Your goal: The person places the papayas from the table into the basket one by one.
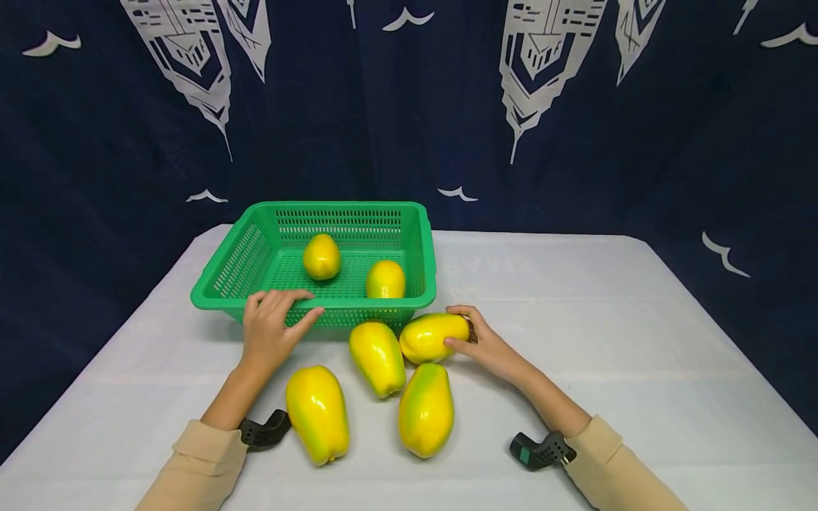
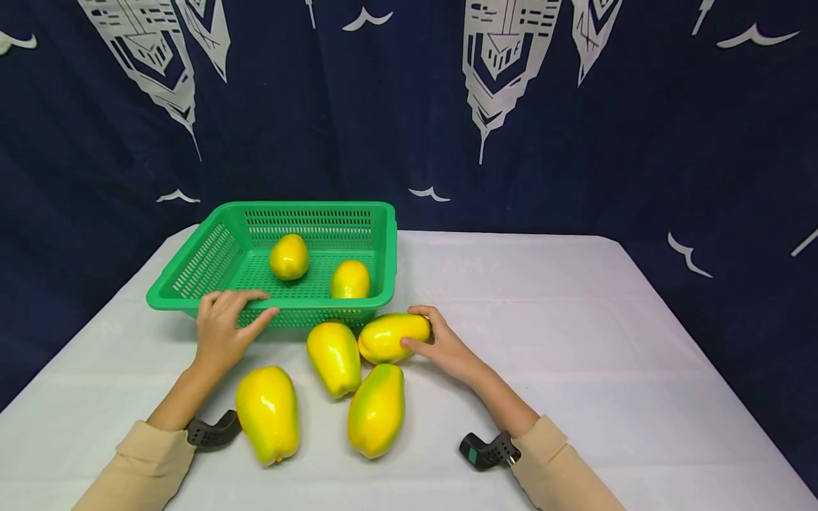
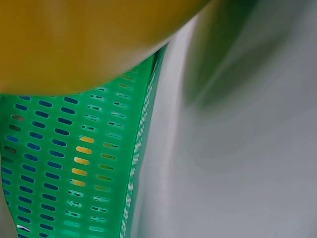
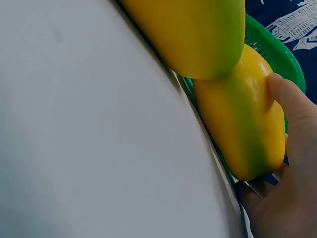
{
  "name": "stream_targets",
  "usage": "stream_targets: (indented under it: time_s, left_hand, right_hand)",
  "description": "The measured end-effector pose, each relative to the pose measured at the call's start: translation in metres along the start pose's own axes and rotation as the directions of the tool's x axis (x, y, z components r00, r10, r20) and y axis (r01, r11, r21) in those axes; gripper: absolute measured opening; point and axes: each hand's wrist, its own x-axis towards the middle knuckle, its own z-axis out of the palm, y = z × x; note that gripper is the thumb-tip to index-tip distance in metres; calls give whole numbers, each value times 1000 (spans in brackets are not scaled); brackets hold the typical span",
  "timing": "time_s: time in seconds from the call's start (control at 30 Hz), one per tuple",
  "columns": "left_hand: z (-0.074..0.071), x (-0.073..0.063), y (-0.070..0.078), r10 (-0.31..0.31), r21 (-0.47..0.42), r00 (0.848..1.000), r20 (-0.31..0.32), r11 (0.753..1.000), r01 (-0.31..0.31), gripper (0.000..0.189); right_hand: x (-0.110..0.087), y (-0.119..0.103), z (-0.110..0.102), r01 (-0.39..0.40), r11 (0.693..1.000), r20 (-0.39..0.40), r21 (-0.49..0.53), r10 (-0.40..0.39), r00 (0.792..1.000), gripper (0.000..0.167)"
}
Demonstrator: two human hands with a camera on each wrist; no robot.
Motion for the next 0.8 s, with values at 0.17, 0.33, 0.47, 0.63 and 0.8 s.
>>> stream_targets:
  time_s: [0.17,0.33,0.47,0.63,0.8]
  left_hand:
    - [0,0,0,0,-2,1000,-6,1000,0,56]
    - [1,0,1,-3,-7,1000,-12,1000,3,56]
    - [1,-1,0,-4,-8,1000,-12,1000,4,56]
    - [0,-1,1,-11,-7,1000,-2,1000,11,57]
    - [0,0,1,-9,-8,1000,-4,1000,9,57]
  right_hand:
    - [-1,0,0,2,1000,5,16,-2,1000,54]
    - [-2,-2,-4,-5,1000,35,-9,5,999,55]
    - [-3,-2,-10,-1,1000,67,-14,2,998,55]
    - [-3,-1,-14,10,1000,104,-14,-9,995,58]
    - [-4,-1,-16,13,1000,129,-17,-11,992,60]
